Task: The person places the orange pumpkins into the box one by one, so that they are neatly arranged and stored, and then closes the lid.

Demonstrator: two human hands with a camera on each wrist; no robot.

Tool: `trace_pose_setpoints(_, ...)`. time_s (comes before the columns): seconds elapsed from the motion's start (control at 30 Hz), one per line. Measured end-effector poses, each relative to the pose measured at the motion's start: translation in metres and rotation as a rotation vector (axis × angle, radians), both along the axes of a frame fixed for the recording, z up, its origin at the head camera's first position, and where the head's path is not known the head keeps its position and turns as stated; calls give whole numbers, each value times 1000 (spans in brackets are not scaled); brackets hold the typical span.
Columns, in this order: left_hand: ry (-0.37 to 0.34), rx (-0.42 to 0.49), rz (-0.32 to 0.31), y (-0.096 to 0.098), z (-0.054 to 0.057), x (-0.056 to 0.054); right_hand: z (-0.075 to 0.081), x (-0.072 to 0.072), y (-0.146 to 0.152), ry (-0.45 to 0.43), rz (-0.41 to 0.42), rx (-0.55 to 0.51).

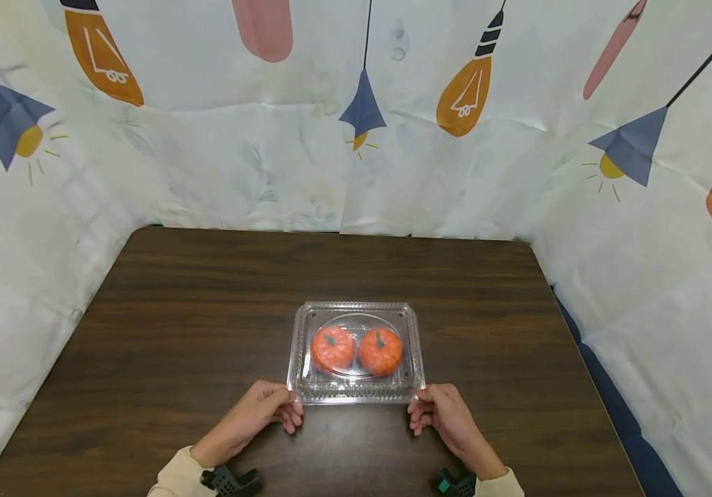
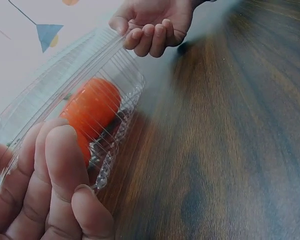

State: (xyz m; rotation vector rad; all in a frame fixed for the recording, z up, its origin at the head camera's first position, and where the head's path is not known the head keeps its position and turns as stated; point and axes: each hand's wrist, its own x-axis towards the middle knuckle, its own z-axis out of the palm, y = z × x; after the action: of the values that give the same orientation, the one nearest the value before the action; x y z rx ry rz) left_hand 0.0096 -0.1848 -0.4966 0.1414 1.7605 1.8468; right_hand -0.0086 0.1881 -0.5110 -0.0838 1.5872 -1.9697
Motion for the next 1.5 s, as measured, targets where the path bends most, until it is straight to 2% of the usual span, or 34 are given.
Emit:
trace_pose_setpoints(0.47, 25, 53, -19, -5, -13, -5, -6, 0, -1, 115, -12, 14)
trace_pose_setpoints(0.67, -3, 38, -9, -5, -14, -5, -10, 1, -4, 102, -40, 27)
trace_pose_setpoints(1.0, 19, 70, -30, -4, -18, -7, -10, -2, -2, 66, -25, 8)
trace_pose_setpoints(1.3, -86, 144, -63, -10, -16, -7, -12, -3, 2, -16, -11, 44)
trace_pose_setpoints(1.5, -95, 175, -114, -20, -10, -7, -8, -9, 10, 14, 0, 90)
